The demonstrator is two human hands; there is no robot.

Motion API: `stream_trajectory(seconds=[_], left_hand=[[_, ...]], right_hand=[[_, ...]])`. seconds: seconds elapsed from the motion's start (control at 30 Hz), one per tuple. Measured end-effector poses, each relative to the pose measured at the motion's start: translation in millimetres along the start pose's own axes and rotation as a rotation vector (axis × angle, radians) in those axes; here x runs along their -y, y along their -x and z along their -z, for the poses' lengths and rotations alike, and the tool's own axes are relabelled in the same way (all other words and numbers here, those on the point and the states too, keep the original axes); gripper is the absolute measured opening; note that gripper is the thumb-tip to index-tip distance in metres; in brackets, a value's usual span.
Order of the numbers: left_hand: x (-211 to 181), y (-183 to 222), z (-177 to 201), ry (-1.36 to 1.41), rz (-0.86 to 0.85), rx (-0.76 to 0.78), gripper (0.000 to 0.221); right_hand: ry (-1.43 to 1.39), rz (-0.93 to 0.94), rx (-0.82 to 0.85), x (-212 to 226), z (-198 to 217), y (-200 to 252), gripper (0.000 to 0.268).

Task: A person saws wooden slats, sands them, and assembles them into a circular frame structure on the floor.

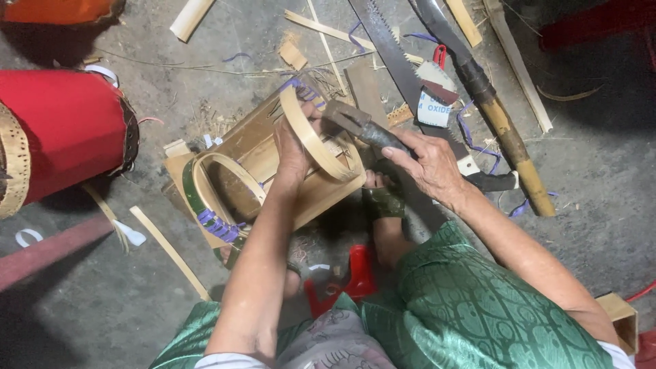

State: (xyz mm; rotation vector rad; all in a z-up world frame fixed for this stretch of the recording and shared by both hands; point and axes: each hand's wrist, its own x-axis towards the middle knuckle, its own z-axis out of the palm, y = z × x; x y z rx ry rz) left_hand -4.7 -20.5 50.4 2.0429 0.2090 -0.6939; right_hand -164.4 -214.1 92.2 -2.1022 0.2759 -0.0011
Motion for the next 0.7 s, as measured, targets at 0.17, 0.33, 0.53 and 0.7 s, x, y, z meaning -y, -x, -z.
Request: stream_trajectory(seconds=[0.17,0.33,0.53,0.7], left_hand=[[19,-7,-2,0.053,0.083,-0.007,0.005],[3,-6,-4,0.112,0.080,-0.013,0.007],[0,-7,-2,0.074,0.113,-0.015,0.007],[1,-13,-7,-0.039,0.053,0.010,0.006]], right_hand=[[0.028,0.048,-0.031,8,2,5,0.032],[0.010,0.049,-0.007,-10,-6,1,0.027],[-0.010,0.062,-0.030,1,-5,2,0.029],[-0.023,0.051,-0.025,-7,-7,-2,0.028]])
